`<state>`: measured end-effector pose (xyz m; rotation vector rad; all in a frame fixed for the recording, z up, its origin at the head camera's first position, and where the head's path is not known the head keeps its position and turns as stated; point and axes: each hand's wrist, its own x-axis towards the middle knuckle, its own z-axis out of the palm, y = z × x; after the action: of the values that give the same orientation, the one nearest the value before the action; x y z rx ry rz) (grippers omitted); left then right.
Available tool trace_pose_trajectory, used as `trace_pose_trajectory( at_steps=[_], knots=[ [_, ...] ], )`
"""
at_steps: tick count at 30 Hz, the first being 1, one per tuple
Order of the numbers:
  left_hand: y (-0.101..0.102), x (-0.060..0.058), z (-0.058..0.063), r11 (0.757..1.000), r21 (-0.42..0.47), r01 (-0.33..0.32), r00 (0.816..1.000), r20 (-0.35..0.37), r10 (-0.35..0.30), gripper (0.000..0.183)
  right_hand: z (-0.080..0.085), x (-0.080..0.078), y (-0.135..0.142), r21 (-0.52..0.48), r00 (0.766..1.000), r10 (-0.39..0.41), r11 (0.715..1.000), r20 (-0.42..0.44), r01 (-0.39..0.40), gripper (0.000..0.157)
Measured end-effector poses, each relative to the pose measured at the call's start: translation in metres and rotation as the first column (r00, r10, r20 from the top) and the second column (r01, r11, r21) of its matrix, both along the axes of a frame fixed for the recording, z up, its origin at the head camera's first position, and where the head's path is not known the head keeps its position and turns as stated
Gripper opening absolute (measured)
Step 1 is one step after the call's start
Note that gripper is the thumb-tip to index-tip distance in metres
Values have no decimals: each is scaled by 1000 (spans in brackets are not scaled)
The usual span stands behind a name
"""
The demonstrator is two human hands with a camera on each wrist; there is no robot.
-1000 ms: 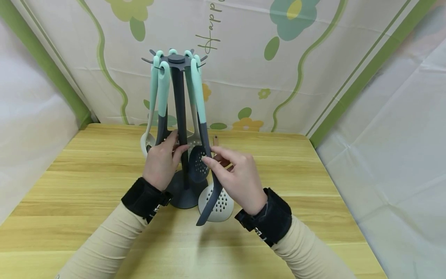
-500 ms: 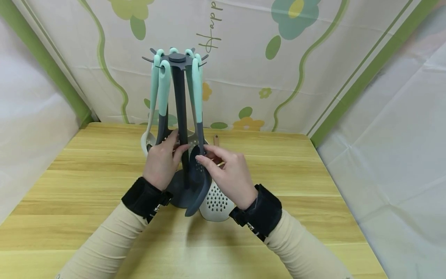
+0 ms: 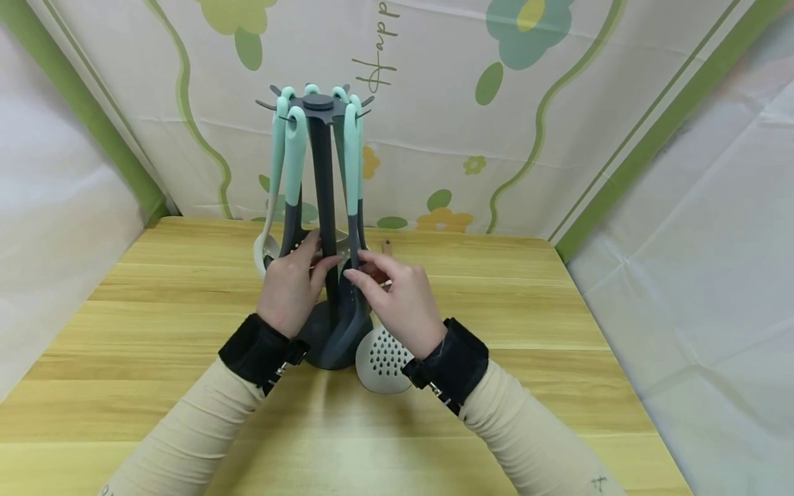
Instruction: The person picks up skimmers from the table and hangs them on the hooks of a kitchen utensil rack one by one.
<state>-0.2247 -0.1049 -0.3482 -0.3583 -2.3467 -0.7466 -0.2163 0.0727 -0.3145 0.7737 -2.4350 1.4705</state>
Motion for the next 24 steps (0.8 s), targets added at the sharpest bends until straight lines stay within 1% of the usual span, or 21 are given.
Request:
trace_pose_trajectory(
  at_steps=[5, 12, 17, 24],
  knots=[
    [0, 0, 0, 1000, 8, 2, 1000, 8, -2, 33, -2, -5, -1, 16, 1000, -13, 1000, -16, 13, 29],
    [0, 0, 0, 1000, 8, -6, 1000, 30, 6, 33, -4, -10, -2, 28, 1000, -19, 999, -10, 19, 26],
    [1, 0, 1, 1000, 6, -11, 999, 37, 11, 33, -5, -12, -3, 24, 1000, -18, 1000, -3, 18, 27],
    [1, 1, 2, 1000, 22, 1, 999, 45, -2, 34, -9, -18, -3, 9, 1000, -14, 1000, -23, 15, 29]
  ],
)
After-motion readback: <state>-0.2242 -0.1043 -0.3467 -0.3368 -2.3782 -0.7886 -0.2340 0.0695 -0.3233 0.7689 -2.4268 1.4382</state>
